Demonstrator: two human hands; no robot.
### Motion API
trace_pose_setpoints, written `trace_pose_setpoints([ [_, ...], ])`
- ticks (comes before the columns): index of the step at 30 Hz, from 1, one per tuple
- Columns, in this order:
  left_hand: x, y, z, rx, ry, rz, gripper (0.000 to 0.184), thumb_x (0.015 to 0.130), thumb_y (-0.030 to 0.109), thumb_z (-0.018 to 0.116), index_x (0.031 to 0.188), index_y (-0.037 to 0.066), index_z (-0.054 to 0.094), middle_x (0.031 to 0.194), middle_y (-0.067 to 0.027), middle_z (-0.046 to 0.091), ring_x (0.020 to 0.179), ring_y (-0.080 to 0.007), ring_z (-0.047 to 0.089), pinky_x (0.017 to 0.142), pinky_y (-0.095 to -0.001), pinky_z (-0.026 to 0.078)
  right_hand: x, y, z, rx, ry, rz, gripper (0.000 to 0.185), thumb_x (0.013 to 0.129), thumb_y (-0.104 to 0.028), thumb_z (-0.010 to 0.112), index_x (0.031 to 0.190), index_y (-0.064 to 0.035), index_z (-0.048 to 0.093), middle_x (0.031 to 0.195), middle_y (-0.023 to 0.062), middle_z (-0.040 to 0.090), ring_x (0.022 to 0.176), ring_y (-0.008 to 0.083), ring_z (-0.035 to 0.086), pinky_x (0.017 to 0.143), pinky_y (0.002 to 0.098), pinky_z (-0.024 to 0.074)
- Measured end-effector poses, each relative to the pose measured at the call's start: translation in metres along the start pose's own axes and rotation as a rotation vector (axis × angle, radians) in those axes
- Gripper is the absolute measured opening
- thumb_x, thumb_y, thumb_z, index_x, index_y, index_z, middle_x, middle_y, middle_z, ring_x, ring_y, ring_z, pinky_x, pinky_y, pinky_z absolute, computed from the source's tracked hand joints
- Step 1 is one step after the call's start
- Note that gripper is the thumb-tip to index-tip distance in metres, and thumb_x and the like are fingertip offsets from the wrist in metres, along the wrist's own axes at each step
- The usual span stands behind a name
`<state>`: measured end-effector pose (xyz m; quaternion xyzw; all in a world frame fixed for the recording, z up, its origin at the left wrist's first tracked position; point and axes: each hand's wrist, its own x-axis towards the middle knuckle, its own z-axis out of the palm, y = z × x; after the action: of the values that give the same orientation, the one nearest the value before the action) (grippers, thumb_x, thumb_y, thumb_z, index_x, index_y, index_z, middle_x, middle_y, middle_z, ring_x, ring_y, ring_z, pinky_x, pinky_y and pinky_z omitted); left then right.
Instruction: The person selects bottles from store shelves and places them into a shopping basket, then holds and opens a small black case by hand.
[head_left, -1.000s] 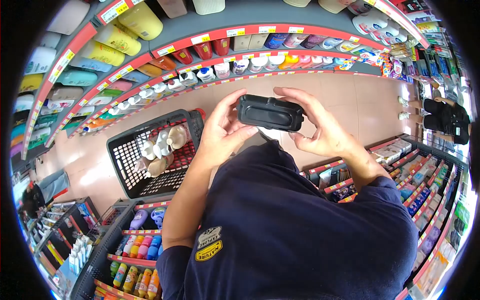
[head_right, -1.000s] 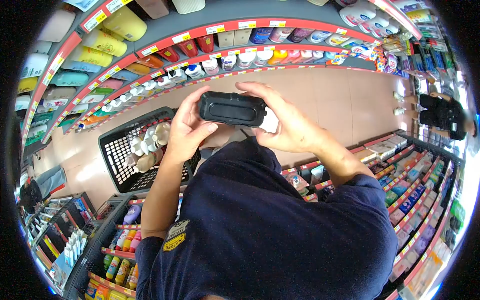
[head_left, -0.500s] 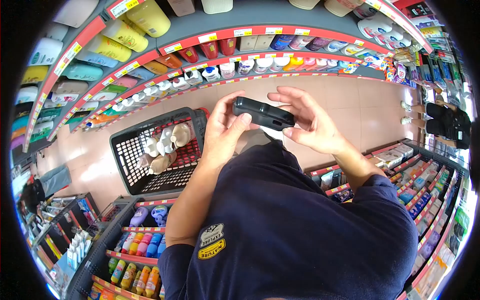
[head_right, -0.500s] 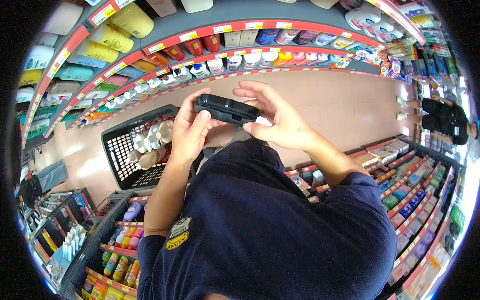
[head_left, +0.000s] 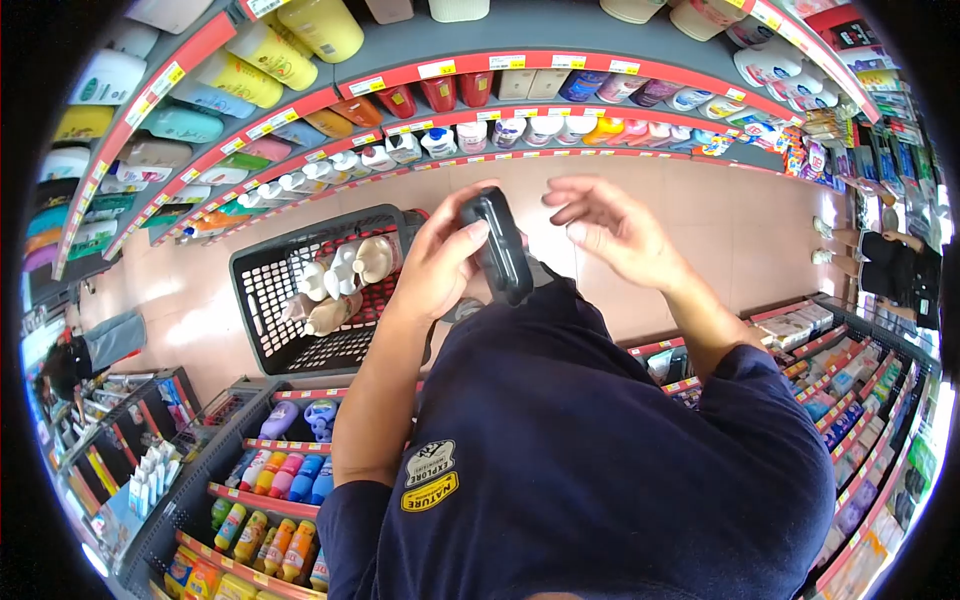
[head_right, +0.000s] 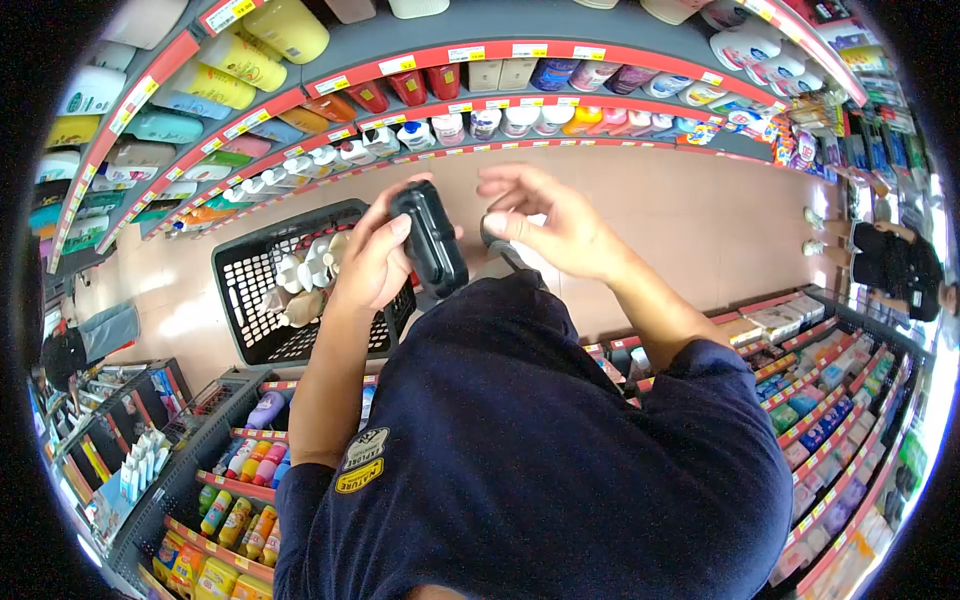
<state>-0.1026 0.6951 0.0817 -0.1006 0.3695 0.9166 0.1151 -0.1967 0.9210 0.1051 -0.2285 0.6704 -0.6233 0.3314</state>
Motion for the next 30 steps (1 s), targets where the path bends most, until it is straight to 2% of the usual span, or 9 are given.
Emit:
trace_pose_setpoints([
  [4, -0.003, -0.002, 0.000, 0.029, 0.004, -0.214, 0.052, 0.095, 0.031, 0.058, 0.131, -0.003, 0.043, 0.102, -0.0171, 0.063, 0.084, -0.0291, 0.069, 0.071, -0.0362, 0.058, 0.013, -0.018, 0.002, -0.249, -0.161, 0.007, 0.055, 0.089, -0.015, 0.067, 0.139, -0.0052, 0.046, 0.124, 0.0079, 0.058, 0.098, 0.0135, 0.057, 0.082, 0.0303, 0.0497],
  [9, -0.007, -0.005, -0.004, -0.027, -0.099, -0.416, 0.053, 0.095, 0.041, 0.056, 0.125, -0.002, 0.050, 0.095, -0.0192, 0.066, 0.075, -0.0290, 0.070, 0.061, -0.0343, 0.059, 0.015, -0.017, 0.009, -0.180, -0.427, 0.066, 0.074, 0.077, -0.011, 0.080, 0.142, -0.0131, 0.045, 0.122, 0.0021, 0.059, 0.092, 0.0117, 0.055, 0.073, 0.0276, 0.0480],
  [15, -0.010, -0.012, -0.016, -0.237, -0.148, -0.547, 0.056, 0.096, 0.048, 0.050, 0.123, -0.001, 0.054, 0.095, -0.0193, 0.066, 0.076, -0.0303, 0.070, 0.057, -0.0355, 0.060, 0.013, -0.013, 0.016, -0.248, -0.423, 0.042, 0.065, 0.073, -0.011, 0.082, 0.132, -0.0090, 0.053, 0.109, 0.0025, 0.063, 0.087, 0.0130, 0.058, 0.078, 0.0308, 0.0492],
  [19, -0.014, -0.015, -0.031, -0.185, 0.093, -0.417, 0.073, 0.095, 0.061, 0.041, 0.133, 0.000, 0.045, 0.120, -0.0183, 0.058, 0.101, -0.0271, 0.065, 0.064, -0.0388, 0.061, 0.007, -0.011, 0.004, -0.292, -0.256, 0.090, 0.055, 0.073, -0.010, 0.081, 0.122, -0.0061, 0.055, 0.101, 0.0046, 0.064, 0.091, 0.0136, 0.061, 0.081, 0.0326, 0.0508],
  [21, -0.022, -0.025, -0.058, -0.065, 0.231, -0.369, 0.070, 0.096, 0.059, 0.041, 0.132, -0.001, 0.043, 0.119, -0.0176, 0.058, 0.104, -0.0276, 0.063, 0.074, -0.0426, 0.058, -0.004, 0.019, -0.033, -0.538, -0.109, 0.132, 0.051, 0.072, -0.016, 0.080, 0.116, -0.0053, 0.056, 0.098, 0.0106, 0.066, 0.085, 0.0207, 0.066, 0.074, 0.0352, 0.0538],
  [23, -0.036, -0.028, -0.071, -0.040, 0.364, -0.354, 0.064, 0.098, 0.055, 0.042, 0.129, 0.000, 0.045, 0.117, -0.0167, 0.060, 0.102, -0.0278, 0.063, 0.078, -0.0434, 0.055, -0.025, 0.063, -0.083, -1.138, -0.090, 0.385, 0.050, 0.069, -0.023, 0.081, 0.109, -0.0049, 0.058, 0.095, 0.0156, 0.068, 0.089, 0.0300, 0.068, 0.076, 0.0387, 0.0543],
  [25, -0.048, -0.034, -0.088, -0.058, 0.443, -0.352, 0.058, 0.098, 0.051, 0.044, 0.126, 0.000, 0.046, 0.115, -0.0156, 0.061, 0.101, -0.0277, 0.063, 0.079, -0.0431, 0.054, -0.054, 0.114, -0.120, -1.373, -0.113, 0.708, 0.049, 0.067, -0.029, 0.081, 0.105, -0.0045, 0.060, 0.092, 0.0194, 0.068, 0.090, 0.0381, 0.066, 0.078, 0.0444, 0.0529],
  [28, -0.055, -0.041, -0.102, -0.081, 0.505, -0.350, 0.052, 0.099, 0.047, 0.045, 0.124, 0.001, 0.048, 0.112, -0.0140, 0.062, 0.098, -0.0264, 0.063, 0.077, -0.0416, 0.054, -0.071, 0.136, -0.079, -1.197, -0.707, 0.474, 0.052, 0.066, -0.032, 0.082, 0.102, -0.0014, 0.062, 0.089, 0.0195, 0.067, 0.090, 0.0360, 0.065, 0.079, 0.0468, 0.0507],
  [30, -0.055, -0.041, -0.102, -0.076, 0.521, -0.334, 0.049, 0.099, 0.045, 0.046, 0.121, 0.002, 0.050, 0.110, -0.0134, 0.062, 0.095, -0.0249, 0.064, 0.077, -0.0404, 0.054, -0.062, 0.108, -0.050, -1.112, -0.728, 0.545, 0.050, 0.066, -0.035, 0.082, 0.097, -0.0004, 0.064, 0.092, 0.0202, 0.068, 0.092, 0.0365, 0.065, 0.081, 0.0449, 0.0510],
])
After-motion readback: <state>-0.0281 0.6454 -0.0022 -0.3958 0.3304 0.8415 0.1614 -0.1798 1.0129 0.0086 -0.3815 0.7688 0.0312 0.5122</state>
